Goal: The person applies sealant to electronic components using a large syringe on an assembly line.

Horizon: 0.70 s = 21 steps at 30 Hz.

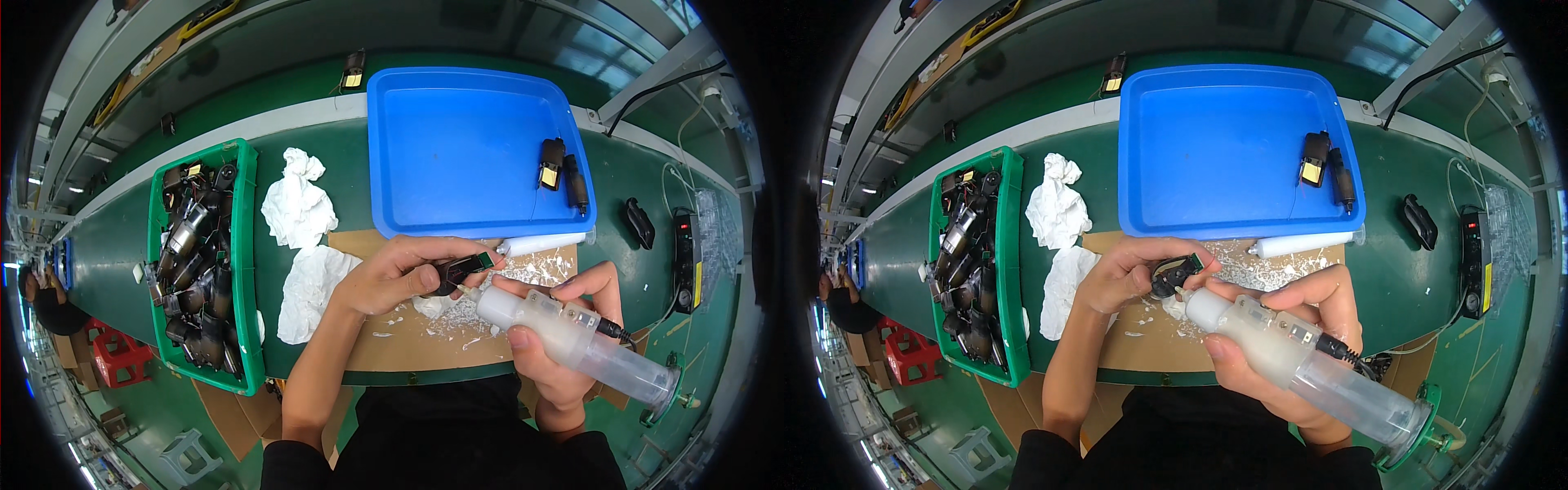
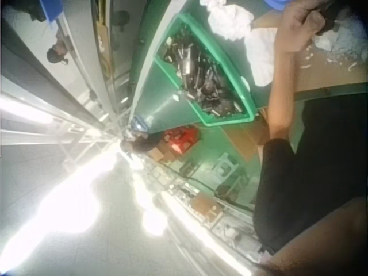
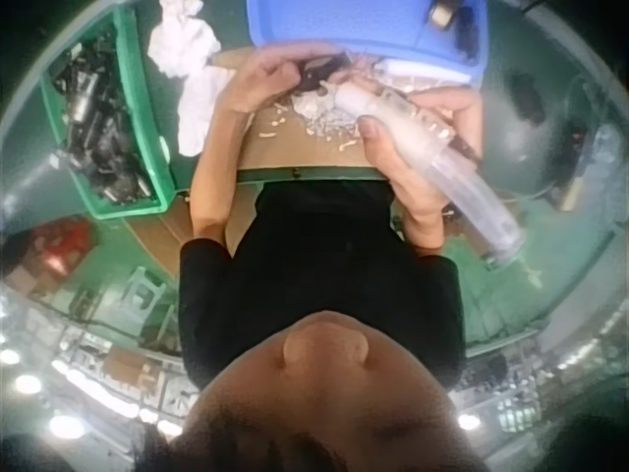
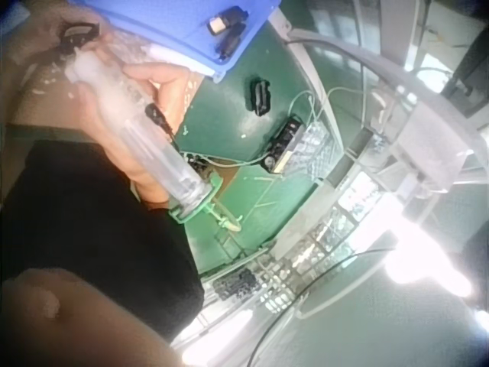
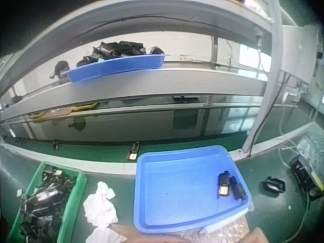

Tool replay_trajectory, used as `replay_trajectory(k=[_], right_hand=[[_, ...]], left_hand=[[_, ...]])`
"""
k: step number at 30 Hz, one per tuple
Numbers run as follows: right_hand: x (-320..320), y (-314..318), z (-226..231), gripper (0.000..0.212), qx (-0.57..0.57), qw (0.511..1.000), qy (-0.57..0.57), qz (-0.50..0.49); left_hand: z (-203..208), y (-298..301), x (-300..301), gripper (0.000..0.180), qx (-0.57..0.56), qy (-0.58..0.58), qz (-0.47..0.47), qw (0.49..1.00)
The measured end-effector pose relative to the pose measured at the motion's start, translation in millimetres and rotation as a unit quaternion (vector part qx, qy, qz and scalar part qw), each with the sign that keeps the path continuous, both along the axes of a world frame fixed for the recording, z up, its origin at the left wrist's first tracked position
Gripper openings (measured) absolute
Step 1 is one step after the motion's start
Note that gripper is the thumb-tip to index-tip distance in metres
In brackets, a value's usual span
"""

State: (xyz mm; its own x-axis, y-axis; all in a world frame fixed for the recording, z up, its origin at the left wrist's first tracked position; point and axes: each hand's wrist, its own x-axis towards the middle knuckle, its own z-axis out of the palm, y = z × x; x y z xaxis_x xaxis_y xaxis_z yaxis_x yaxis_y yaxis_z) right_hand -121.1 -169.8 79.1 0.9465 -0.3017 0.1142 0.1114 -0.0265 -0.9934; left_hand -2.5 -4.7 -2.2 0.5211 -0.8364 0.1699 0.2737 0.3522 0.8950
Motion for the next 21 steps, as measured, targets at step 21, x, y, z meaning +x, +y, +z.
replay_trajectory(k=[21], right_hand=[[-0.2, 4.6, -2.0, 0.052, 0.022, 0.999, -0.024, -0.022]], left_hand=[[-1.3, 0.2, -2.0, 0.087, 0.058, -0.001, 0.008, 0.998]])
